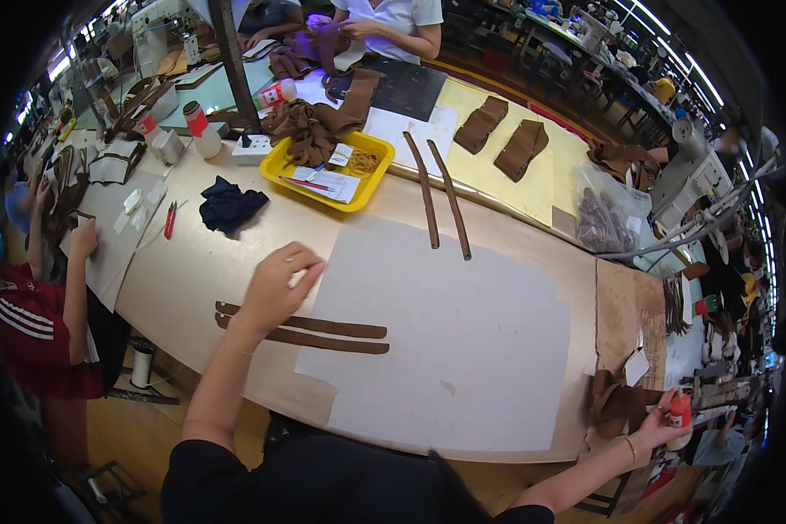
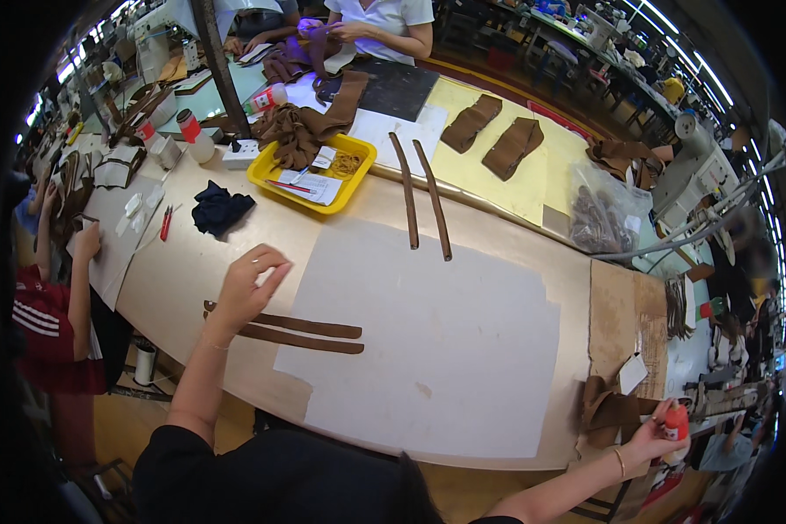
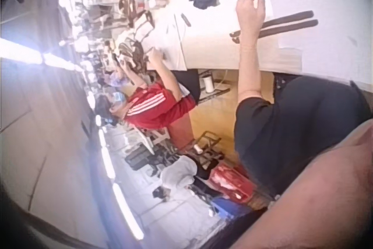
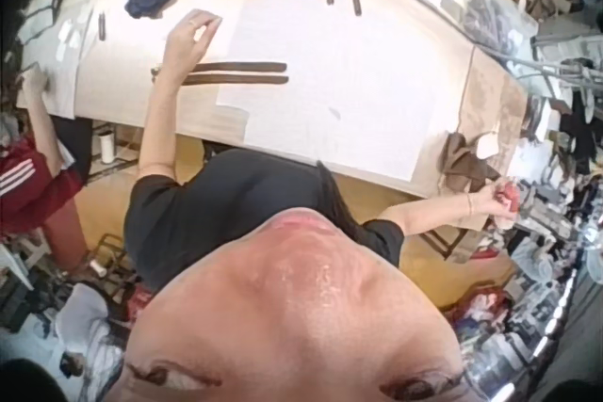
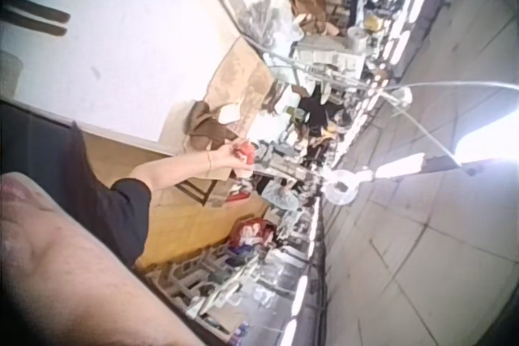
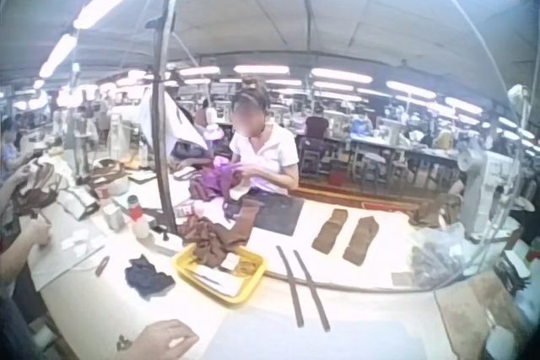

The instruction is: The person applies glue from a red-capped bottle to the edges of brown leather pouches and long leather strips on a white worktable. They handle the pouches and strips one at a time, applying adhesive along seams and edges, then set them down to dry.

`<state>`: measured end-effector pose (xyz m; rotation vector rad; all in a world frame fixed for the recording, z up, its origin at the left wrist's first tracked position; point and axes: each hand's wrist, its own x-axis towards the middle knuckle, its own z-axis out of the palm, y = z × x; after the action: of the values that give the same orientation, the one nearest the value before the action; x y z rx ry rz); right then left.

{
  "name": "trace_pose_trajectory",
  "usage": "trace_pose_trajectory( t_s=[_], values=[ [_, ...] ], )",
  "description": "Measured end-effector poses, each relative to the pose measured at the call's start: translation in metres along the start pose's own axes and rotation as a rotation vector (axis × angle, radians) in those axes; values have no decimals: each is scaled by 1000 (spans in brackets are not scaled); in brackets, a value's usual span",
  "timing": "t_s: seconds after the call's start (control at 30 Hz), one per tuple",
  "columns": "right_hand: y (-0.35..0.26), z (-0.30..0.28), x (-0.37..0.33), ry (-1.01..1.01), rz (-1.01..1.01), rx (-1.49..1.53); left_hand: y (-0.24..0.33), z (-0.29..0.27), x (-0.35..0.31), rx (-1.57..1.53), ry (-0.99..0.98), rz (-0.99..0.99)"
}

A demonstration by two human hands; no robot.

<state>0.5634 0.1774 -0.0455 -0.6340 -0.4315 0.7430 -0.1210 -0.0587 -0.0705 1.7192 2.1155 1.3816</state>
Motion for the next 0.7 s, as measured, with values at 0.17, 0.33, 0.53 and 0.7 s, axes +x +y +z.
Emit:
trace_pose_trajectory(
  t_s=[0.17, 0.33, 0.53, 0.7],
  values=[
    [-51, 74, -69, -390, -31, 199, 67, 51, 52, -235, -195, 290],
    [-84, 141, -104, -797, 191, 472, 150, 115, 100, -640, -264, 508],
    [-66, 176, -158, -889, 536, 632, 231, 175, 110, -929, -253, 502],
    [-21, 168, -202, -878, 785, 681, 237, 183, 88, -1024, -553, 369]
  ],
)
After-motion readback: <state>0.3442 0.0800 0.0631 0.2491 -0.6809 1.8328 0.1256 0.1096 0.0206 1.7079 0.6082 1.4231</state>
